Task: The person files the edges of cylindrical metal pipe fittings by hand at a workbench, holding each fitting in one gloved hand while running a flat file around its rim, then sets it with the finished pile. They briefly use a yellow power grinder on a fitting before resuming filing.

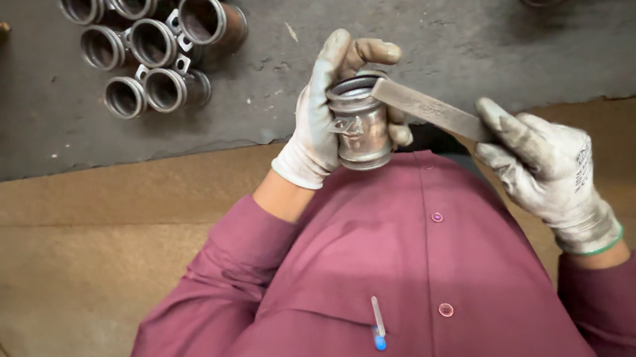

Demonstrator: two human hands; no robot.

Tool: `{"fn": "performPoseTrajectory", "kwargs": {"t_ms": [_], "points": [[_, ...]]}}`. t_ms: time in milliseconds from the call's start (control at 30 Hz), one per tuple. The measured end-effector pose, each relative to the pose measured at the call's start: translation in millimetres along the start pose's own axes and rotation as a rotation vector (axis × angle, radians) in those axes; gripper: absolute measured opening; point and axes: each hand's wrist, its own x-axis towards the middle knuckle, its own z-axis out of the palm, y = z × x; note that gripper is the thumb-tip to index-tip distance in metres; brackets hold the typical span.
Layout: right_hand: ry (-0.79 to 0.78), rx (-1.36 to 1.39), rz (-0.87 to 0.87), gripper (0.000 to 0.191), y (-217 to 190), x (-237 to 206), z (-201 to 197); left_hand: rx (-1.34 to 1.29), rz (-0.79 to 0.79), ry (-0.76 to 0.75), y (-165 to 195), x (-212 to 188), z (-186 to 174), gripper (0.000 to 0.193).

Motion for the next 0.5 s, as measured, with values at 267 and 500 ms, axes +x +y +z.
{"fn": "performPoseTrajectory", "kwargs": {"t_ms": [267, 500], "points": [[-0.107, -0.347, -0.260, 0.058, -43, 64, -20, 0.201, -0.007, -0.046, -19, 0, 15, 0.059], [-0.109, -0.423, -0.226, 0.058, -46, 60, -35, 0.103, -0.084, -0.024, -11, -9, 5, 0.057]]}}
